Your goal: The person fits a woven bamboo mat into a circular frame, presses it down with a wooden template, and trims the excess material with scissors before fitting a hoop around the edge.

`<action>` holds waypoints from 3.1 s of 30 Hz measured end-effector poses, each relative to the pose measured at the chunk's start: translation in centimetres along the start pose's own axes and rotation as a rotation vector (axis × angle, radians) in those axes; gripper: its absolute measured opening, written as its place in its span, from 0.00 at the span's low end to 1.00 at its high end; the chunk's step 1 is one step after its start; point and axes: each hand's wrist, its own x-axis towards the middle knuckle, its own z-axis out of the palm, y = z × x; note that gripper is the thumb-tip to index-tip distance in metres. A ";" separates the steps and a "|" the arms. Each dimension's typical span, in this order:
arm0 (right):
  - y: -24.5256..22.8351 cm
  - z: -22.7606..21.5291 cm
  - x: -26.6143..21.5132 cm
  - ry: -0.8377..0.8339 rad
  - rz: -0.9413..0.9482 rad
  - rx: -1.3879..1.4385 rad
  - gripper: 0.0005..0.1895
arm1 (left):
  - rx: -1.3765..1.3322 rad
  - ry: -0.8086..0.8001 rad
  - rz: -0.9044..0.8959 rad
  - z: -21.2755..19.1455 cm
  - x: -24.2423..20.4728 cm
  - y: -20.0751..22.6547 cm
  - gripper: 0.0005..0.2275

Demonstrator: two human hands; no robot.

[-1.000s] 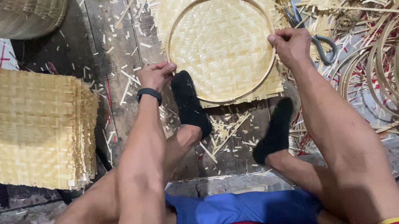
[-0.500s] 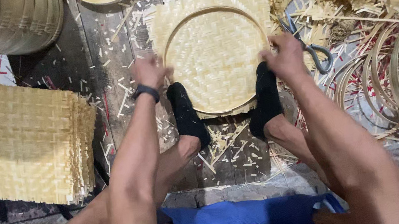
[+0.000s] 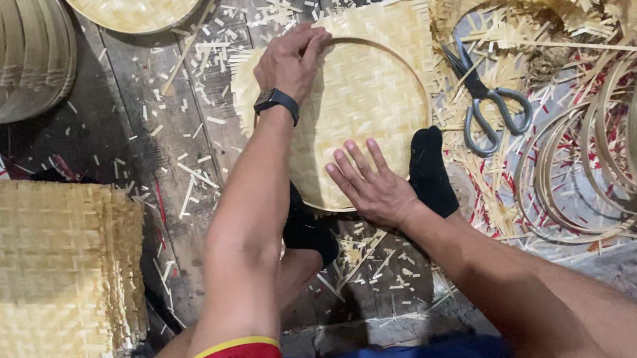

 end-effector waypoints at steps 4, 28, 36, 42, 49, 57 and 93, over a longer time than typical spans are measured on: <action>-0.3 0.5 -0.5 0.032 0.000 -0.031 0.31 | -0.011 0.006 -0.025 0.3 -0.1 -0.1 0.11; 0.0 -1.4 4.6 -0.304 0.449 0.575 0.27 | 0.056 -0.059 0.144 -0.3 1.2 -0.7 0.12; 15.3 -2.3 12.4 0.149 0.642 0.540 0.10 | 0.223 -0.202 0.142 -0.8 1.6 0.5 0.18; 16.2 -2.9 12.8 -0.017 0.914 0.846 0.10 | 0.190 -0.416 -0.128 0.3 4.2 0.3 0.24; 14.0 -2.9 7.9 0.320 1.009 0.244 0.22 | -0.104 -0.521 -0.260 1.5 5.9 -1.8 0.28; 14.4 -1.0 8.9 -0.087 1.318 0.622 0.32 | -0.263 -0.513 -0.322 2.8 6.3 -3.3 0.23; 24.4 -4.2 -7.1 -0.073 1.000 0.315 0.27 | -0.028 0.050 -0.397 2.4 -2.8 -15.5 0.33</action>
